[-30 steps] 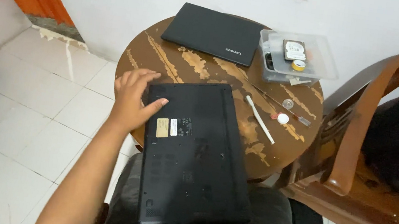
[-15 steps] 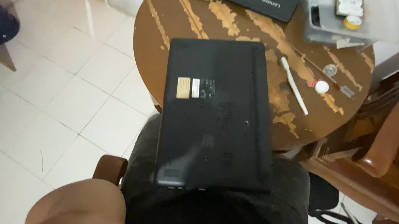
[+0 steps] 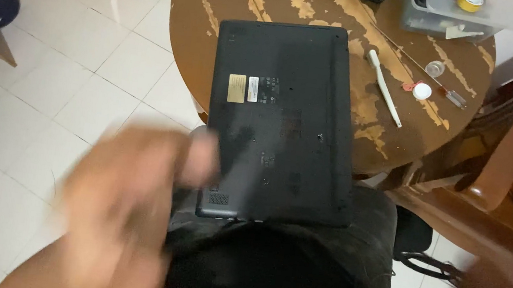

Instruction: Removing screws and prying off the back cover of a laptop using a screwdriver.

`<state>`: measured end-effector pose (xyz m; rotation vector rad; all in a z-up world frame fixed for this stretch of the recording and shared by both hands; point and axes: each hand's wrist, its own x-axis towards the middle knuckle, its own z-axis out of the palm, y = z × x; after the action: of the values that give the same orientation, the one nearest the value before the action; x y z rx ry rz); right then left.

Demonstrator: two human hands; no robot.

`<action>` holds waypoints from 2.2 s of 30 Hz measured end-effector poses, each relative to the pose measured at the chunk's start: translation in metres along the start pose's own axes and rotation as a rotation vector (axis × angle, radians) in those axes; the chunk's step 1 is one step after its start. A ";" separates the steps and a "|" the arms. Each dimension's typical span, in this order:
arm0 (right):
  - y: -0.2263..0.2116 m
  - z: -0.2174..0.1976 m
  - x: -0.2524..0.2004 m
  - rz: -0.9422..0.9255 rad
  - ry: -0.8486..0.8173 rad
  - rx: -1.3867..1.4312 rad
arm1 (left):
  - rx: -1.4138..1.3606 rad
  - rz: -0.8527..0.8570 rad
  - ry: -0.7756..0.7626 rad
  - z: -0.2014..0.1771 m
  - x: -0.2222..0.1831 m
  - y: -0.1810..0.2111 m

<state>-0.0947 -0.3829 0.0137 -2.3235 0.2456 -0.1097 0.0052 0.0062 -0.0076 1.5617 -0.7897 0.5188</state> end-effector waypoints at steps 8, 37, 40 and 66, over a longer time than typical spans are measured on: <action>0.012 0.108 0.047 0.429 -0.301 -0.100 | 0.058 -1.067 -0.005 0.005 -0.019 -0.178; 0.063 0.154 0.027 0.242 -0.452 0.501 | -0.270 -0.969 0.101 0.025 -0.025 -0.129; 0.065 0.157 0.021 0.119 -0.387 0.378 | -0.161 -0.809 0.029 0.017 -0.026 -0.123; 0.115 0.201 0.037 0.602 -0.302 -0.372 | -0.145 -0.059 -0.059 0.010 -0.039 -0.101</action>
<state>-0.0442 -0.3258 -0.2082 -2.4755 0.8513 0.6260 0.0527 0.0054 -0.1053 1.4666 -0.8059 0.3650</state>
